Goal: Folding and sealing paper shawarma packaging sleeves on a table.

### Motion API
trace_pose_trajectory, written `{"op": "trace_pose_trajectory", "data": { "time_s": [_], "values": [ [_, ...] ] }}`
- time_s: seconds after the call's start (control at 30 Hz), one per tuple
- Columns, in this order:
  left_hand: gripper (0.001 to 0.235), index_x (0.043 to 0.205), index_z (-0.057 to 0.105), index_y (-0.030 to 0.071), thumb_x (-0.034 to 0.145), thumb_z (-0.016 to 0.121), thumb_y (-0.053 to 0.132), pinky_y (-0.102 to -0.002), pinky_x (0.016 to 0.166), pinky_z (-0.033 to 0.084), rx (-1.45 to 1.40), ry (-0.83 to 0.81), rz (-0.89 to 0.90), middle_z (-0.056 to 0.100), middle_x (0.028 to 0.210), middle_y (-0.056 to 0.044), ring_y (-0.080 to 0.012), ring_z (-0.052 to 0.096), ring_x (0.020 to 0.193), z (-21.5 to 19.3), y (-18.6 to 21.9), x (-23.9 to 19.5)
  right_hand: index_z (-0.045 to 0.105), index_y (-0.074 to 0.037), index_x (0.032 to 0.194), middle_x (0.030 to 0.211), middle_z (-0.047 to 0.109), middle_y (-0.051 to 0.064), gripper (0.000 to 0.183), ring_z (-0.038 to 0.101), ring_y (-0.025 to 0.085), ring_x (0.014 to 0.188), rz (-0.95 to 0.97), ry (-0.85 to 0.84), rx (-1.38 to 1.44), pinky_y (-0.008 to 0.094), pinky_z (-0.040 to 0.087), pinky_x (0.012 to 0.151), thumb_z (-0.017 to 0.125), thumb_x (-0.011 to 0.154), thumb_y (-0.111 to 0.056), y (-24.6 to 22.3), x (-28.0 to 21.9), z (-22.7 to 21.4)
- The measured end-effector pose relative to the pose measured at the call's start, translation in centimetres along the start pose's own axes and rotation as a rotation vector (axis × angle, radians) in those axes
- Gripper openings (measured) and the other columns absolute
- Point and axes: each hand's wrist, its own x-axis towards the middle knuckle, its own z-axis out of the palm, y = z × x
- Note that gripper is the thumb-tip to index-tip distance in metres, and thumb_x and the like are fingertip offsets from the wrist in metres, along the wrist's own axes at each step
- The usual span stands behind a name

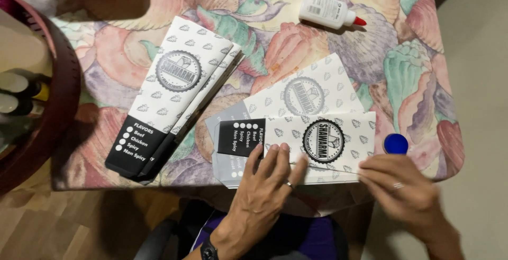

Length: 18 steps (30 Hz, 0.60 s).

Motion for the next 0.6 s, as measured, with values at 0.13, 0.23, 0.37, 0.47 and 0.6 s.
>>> {"op": "trace_pose_trajectory", "data": {
  "time_s": [0.13,0.23,0.37,0.47,0.6],
  "values": [
    [0.069,0.155,0.043,0.015,0.088,0.057,0.008,-0.08,0.107,0.03,0.019,-0.004,-0.041,0.049,0.145,-0.024,-0.0381,0.051,0.136,0.3,0.3,-0.2,0.077,-0.004,0.096,0.119,0.073,0.017,0.012,0.07,0.027,0.11,0.254,0.01,-0.188,0.038,0.056,0.101,0.083,0.085,-0.005,3.1,-0.9,-1.1],
    [0.067,0.153,0.046,0.014,0.088,0.056,0.008,-0.082,0.106,0.03,-0.005,0.018,-0.046,0.049,0.144,-0.025,-0.0399,0.052,0.135,0.5,0.4,-0.3,0.076,0.001,0.095,0.121,0.074,0.019,0.016,0.07,0.029,0.112,0.354,0.015,-0.196,0.04,0.055,0.104,0.086,0.083,-0.004,4.6,-1.5,-0.8],
    [0.061,0.15,0.047,0.011,0.09,0.053,0.003,-0.084,0.105,0.028,-0.063,0.061,-0.044,0.05,0.141,-0.028,-0.0429,0.054,0.133,0.7,0.4,-0.3,0.076,0.007,0.098,0.116,0.075,0.021,0.016,0.071,0.028,0.104,0.436,0.032,-0.128,0.038,0.057,0.106,0.085,0.085,0.005,3.8,1.1,-2.1],
    [0.065,0.149,0.042,0.009,0.086,0.055,0.002,-0.086,0.106,0.027,-0.06,0.058,-0.031,0.049,0.143,-0.03,-0.0445,0.053,0.134,1.0,0.4,-0.4,0.072,0.006,0.104,0.113,0.074,0.023,0.023,0.073,0.031,0.109,0.184,0.065,0.077,0.04,0.056,0.107,0.082,0.084,0.004,1.8,6.2,-1.0],
    [0.053,0.144,0.052,0.009,0.092,0.053,0.008,-0.084,0.104,0.029,-0.041,0.087,-0.042,0.052,0.14,-0.03,-0.0442,0.055,0.131,0.7,0.6,-0.2,0.063,0.0,0.125,0.131,0.066,0.022,0.034,0.065,0.037,0.127,-0.095,-0.188,0.391,0.046,0.054,0.115,0.069,0.092,-0.001,2.3,10.5,4.6]
  ]
}}
